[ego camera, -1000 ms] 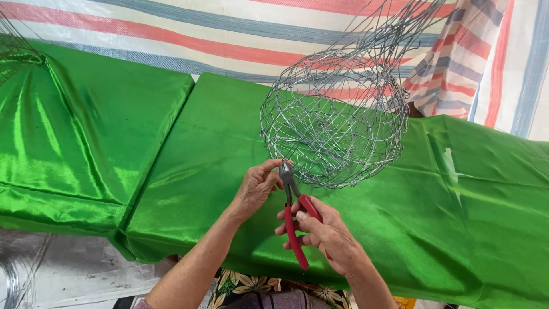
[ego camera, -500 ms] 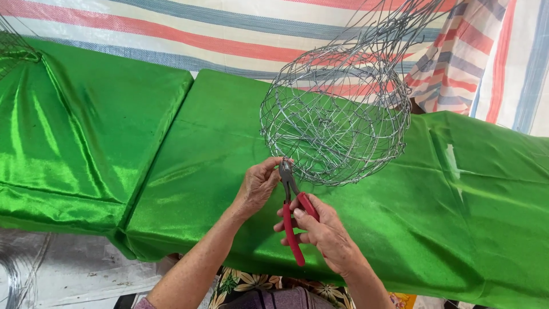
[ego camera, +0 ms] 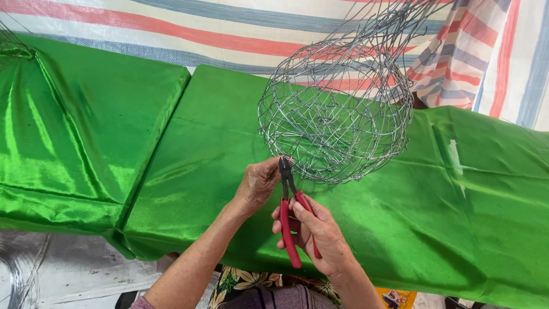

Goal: Using wire cutters to snip individual wires of a wire mesh structure

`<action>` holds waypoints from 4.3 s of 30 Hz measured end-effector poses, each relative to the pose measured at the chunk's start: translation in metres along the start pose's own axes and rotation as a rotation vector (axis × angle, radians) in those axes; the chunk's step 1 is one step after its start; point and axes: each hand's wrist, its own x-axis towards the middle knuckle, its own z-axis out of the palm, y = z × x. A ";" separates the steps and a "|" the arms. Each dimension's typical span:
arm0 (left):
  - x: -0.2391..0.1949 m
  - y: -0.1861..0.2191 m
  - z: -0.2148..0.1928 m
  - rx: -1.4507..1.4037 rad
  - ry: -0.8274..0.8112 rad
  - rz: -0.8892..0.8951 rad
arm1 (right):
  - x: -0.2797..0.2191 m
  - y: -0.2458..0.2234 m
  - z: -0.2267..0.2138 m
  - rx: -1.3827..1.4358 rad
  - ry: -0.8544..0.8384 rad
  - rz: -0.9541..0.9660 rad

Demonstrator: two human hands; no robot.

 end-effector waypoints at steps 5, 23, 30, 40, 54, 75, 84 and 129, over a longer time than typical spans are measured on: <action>0.001 -0.006 0.002 0.085 0.009 0.052 | 0.001 0.000 -0.001 0.123 -0.030 0.033; 0.001 -0.003 0.002 0.069 0.015 0.000 | -0.028 -0.009 -0.013 -0.080 -0.118 0.071; -0.007 0.028 -0.004 -0.033 -0.045 -0.140 | -0.069 -0.008 -0.040 -0.200 -0.050 0.042; -0.004 0.059 0.005 -0.128 -0.143 -0.327 | -0.081 -0.022 -0.051 -0.220 -0.051 -0.101; -0.054 0.049 0.054 0.241 0.345 0.103 | -0.066 -0.008 -0.051 0.011 -0.046 -0.014; -0.027 0.046 0.042 0.096 -0.003 -0.151 | -0.053 -0.015 -0.063 0.044 -0.035 0.094; -0.025 0.038 0.045 -0.013 0.090 -0.106 | -0.045 -0.013 -0.067 0.077 -0.066 0.075; -0.023 0.033 0.051 0.190 0.114 -0.003 | -0.036 0.001 -0.024 -0.047 0.177 -0.101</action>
